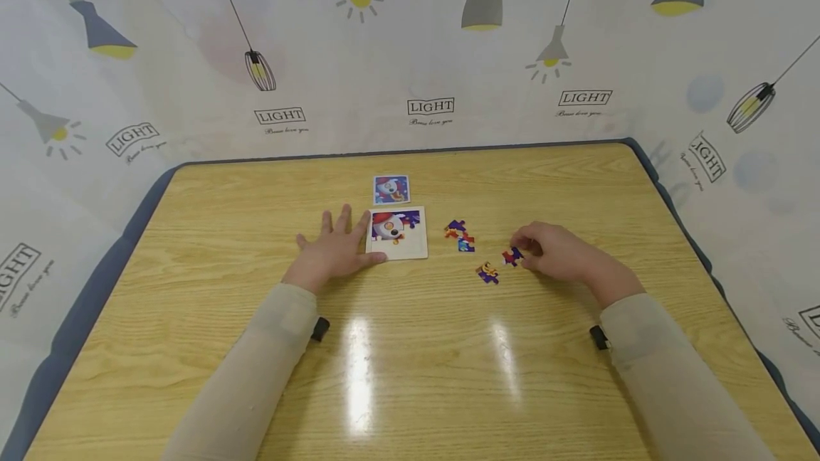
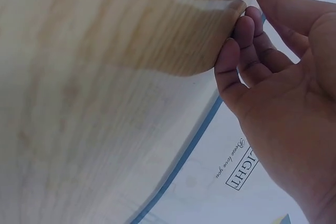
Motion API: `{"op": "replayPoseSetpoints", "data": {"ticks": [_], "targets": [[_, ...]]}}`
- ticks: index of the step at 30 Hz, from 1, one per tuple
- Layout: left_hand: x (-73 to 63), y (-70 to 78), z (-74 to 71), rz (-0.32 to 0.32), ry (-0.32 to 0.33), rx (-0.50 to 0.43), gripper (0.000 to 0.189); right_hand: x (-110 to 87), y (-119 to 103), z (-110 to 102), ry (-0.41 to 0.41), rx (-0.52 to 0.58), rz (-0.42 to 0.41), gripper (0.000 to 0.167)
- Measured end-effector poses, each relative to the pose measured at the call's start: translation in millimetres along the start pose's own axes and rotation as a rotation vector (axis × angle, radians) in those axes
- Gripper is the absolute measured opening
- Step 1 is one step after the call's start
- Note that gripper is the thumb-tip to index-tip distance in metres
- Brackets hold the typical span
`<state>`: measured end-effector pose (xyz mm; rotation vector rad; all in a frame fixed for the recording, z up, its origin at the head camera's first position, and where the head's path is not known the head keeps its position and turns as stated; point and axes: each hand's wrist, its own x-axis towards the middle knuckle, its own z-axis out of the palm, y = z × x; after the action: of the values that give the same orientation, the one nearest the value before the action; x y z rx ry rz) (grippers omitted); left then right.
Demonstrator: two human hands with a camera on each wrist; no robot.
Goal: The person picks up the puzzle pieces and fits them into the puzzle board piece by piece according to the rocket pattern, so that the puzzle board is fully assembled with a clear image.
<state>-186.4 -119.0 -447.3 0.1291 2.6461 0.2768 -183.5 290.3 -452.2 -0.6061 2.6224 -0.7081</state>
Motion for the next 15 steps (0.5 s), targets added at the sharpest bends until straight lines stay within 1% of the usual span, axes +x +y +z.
{"op": "replayPoseSetpoints", "data": {"ticks": [5,9,12,15], "targets": [[0.5,-0.2,0.2,0.001,0.003,0.005,0.1,1.2,-0.1,0.9,0.018,-0.009,-0.002,0.031],[-0.1,0.4,-0.3,0.001,0.004,0.004,0.1,1.6,1.4,1.8,0.035,-0.045,-0.019,0.028],[-0.2,0.6,-0.4,0.002,0.004,0.005,0.1,1.3,0.4,-0.1,0.037,-0.065,-0.01,0.028],[-0.1,0.6,-0.5,0.003,0.004,0.009,0.099,2.9,-4.3,-4.3,0.035,-0.05,0.013,0.029]]}}
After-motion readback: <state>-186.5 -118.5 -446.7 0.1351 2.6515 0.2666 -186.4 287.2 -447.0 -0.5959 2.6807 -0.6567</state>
